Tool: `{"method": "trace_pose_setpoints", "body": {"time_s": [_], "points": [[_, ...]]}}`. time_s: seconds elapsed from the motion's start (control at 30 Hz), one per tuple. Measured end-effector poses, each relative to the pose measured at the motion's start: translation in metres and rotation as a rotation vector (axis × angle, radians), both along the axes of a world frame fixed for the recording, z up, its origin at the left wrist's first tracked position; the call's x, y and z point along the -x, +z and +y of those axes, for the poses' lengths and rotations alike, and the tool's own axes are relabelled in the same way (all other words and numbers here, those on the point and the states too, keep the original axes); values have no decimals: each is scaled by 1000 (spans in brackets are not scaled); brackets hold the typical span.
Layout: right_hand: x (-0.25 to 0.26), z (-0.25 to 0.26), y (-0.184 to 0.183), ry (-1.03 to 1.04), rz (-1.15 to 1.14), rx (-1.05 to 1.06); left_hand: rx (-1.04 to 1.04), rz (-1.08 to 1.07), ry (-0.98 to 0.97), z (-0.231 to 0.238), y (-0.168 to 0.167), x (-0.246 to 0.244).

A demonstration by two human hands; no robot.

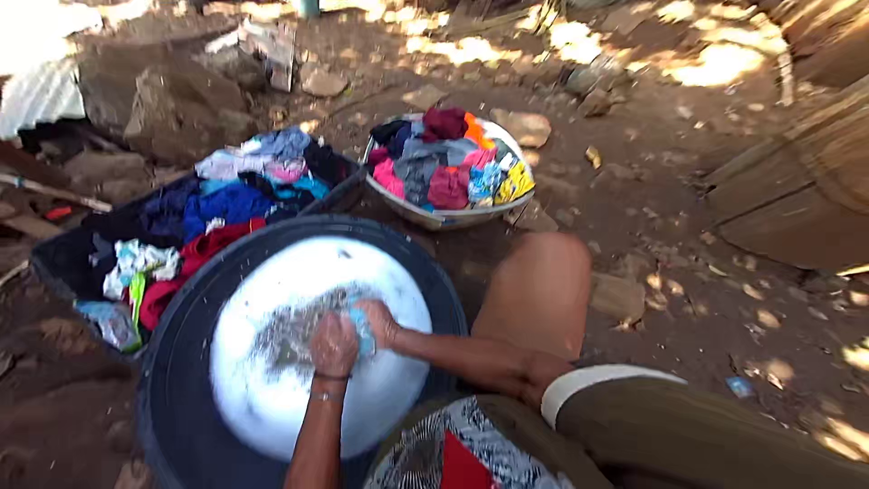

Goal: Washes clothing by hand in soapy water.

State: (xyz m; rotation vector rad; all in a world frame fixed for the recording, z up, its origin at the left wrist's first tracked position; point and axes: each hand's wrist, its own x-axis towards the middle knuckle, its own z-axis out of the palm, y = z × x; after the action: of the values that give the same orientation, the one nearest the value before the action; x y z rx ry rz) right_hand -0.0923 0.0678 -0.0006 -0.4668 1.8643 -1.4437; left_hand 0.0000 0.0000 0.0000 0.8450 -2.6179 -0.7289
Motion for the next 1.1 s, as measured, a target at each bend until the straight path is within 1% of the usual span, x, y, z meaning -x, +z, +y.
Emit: {"method": "trace_pose_setpoints", "body": {"time_s": [0.03,0.1,0.13,0.2,0.23,0.3,0.33,0.37,0.43,0.47,0.53,0.6,0.63,0.67,0.7,0.73,0.77,0.8,0.87,0.9,0.93,0.97,1.03,1.1], "points": [[5,1,-6,42,30,17,3,47,-27,10,7,2],[8,10,-10,151,105,74,100,145,-83,27,4,4],[3,11,-1,137,77,80,67,96,-75,27,1,1],[-4,5,14,91,-65,59,-96,-134,-17,7,-3,-11],[-7,1,17,99,-115,50,-161,-247,13,-7,-4,-13],[-9,-1,18,103,-174,82,-200,-354,63,-19,2,-9],[-6,-1,20,101,-176,96,-186,-371,85,-23,8,-5],[1,-2,20,123,-148,98,-168,-338,106,-29,11,-4],[26,-3,25,211,-35,59,-141,-182,154,-43,17,-8],[40,-3,31,243,12,33,-118,-99,171,-51,21,-12],[66,4,54,270,48,8,-21,54,205,-65,30,-21],[86,11,72,159,32,63,65,132,249,-78,34,-25],[94,11,73,66,13,107,77,123,275,-84,31,-24],[100,8,67,-35,-9,134,52,71,298,-88,26,-20],[101,3,56,-113,-8,120,-17,-23,299,-91,20,-16],[100,-2,40,-134,26,66,-95,-130,277,-94,8,-12],[95,-6,21,-82,83,-23,-151,-226,237,-96,-9,-9],[87,-7,3,36,162,-137,-179,-307,194,-94,-27,-8],[70,-5,-30,414,359,-351,-177,-437,151,-83,-61,-8],[61,-1,-46,606,484,-402,-160,-466,144,-74,-74,-11],[53,3,-60,747,590,-425,-143,-487,140,-66,-82,-12],[46,6,-70,841,652,-448,-136,-510,137,-60,-87,-14],[40,6,-79,969,658,-515,-145,-578,127,-55,-92,-13],[38,6,-83,1054,568,-588,-230,-717,69,-54,-94,-13]]}}
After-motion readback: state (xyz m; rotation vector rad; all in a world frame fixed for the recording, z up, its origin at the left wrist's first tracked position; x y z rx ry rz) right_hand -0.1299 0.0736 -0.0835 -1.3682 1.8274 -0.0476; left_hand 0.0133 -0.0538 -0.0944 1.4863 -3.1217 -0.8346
